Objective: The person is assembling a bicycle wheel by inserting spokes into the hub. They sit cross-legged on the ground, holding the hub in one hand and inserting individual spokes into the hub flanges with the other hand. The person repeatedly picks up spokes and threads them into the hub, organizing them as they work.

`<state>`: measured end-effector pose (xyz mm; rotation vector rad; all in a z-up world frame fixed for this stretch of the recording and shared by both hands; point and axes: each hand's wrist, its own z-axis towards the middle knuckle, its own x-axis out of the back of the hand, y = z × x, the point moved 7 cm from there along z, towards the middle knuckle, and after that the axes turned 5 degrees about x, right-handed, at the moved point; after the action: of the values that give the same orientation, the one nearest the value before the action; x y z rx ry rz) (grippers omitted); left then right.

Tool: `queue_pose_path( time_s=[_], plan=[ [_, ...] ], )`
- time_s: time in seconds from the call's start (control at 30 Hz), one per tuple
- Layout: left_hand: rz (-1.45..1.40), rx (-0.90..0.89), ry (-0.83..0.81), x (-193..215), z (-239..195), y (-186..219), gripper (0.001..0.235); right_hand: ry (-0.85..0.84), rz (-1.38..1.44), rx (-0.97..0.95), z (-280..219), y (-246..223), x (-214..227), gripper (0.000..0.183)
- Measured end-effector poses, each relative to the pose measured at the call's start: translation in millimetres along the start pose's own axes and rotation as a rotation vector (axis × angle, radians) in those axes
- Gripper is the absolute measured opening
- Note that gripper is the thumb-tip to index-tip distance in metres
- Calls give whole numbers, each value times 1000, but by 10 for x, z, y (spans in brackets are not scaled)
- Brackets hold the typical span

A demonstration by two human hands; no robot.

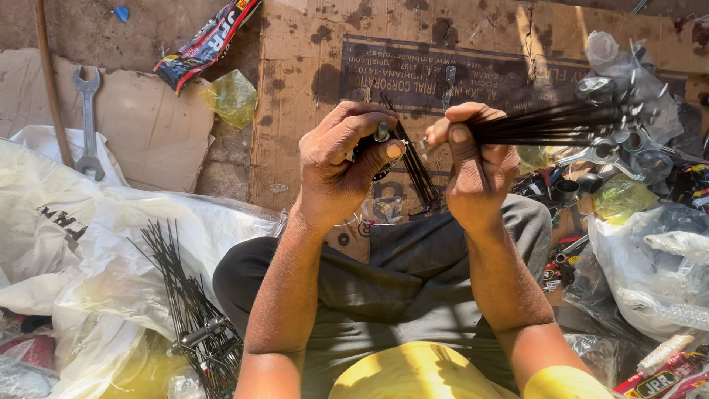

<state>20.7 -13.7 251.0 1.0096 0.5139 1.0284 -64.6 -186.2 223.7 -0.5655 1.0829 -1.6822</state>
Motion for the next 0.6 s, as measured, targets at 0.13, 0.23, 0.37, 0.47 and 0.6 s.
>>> queue_pose_path(
  time_s=[0.13,0.23,0.37,0.47,0.6],
  plan=[
    [31,21,3,7,26,-35,27,-9,55,-205,-49,248,35,29],
    [-14,46,16,8,43,-81,26,-139,-127,-248,-65,377,-25,37],
    [-28,83,31,11,61,-152,24,-188,12,-450,-149,648,-24,30],
    [-28,105,85,23,72,-221,23,-94,231,-503,-180,763,55,22],
    [-11,119,179,109,65,-280,19,-39,361,-419,-89,617,243,16]
  ],
)
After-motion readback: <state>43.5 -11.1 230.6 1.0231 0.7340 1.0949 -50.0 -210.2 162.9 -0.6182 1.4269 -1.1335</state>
